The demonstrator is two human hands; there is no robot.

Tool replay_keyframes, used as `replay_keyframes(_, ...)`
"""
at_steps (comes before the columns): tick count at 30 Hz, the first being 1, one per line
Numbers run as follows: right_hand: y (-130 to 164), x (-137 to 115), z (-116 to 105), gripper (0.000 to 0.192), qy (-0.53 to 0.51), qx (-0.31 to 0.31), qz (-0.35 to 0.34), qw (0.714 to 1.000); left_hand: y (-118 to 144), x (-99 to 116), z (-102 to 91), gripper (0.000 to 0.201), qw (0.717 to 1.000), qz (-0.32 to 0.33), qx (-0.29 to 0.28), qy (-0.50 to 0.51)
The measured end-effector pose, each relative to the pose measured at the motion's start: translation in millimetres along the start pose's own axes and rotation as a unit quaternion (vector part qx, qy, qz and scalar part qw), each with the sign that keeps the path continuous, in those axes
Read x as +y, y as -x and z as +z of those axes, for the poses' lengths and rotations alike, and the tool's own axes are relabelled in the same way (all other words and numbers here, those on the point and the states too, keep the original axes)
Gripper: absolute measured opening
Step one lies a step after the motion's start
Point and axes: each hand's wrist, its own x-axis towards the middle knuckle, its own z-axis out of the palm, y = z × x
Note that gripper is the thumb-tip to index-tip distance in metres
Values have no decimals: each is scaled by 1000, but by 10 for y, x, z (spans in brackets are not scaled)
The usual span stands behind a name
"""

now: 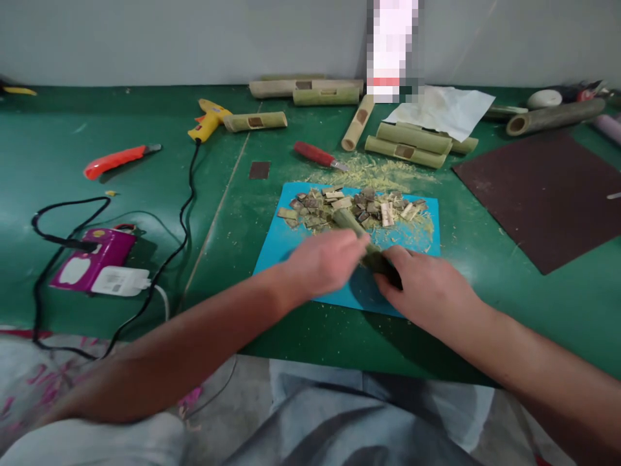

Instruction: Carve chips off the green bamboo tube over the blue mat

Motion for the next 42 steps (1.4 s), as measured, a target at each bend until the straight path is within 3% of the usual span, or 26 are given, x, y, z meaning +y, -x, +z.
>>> replay_keyframes(2, 2, -1, -4, 22, -1, 2, -2, 1000, 5, 26, -7, 43, 1000, 15, -5, 11)
replay_keyframes(5, 3, 0, 2, 22, -3, 9, 8, 1000, 12, 49, -24, 44, 999, -29, 18, -12)
replay_keyframes(8, -1, 6, 17, 20, -14, 14, 3, 1000, 13, 49, -44, 44, 999, -2, -34, 14)
replay_keyframes(12, -11, 25, 27, 24, -14, 29, 11, 999, 6, 22, -56, 42, 996, -90, -8, -17)
replay_keyframes(15, -21, 38, 28, 24, -15, 29, 9, 999, -1, 50, -40, 41, 998, -36, -55, 12)
replay_keyframes(19, -29, 34, 19, 28, -30, 29, 16, 999, -4, 111, -18, 44, 996, -80, -7, -22)
replay_keyframes(23, -33, 21, 9, 27, -24, 20, 31, 999, 9, 200, -14, 43, 997, -15, -61, 33)
replay_keyframes(26, -35, 17, 13, 27, -8, 20, 44, 999, 14, 256, -22, 44, 998, -57, -22, 4)
replay_keyframes(30, -31, 10, 24, 22, 1, 19, 25, 1000, 20, 284, -34, 41, 999, 3, -47, 25)
replay_keyframes(33, -26, 4, 27, 24, 4, 22, 24, 999, 27, 266, -38, 42, 999, -37, -12, -11)
replay_keyframes(37, -22, -3, 25, 24, 2, 23, 14, 1000, 44, 246, -37, 44, 999, -21, -48, -1)
replay_keyframes(42, -21, -12, 30, 23, 6, 16, 20, 1000, 66, 223, -28, 43, 998, -38, -40, -24)
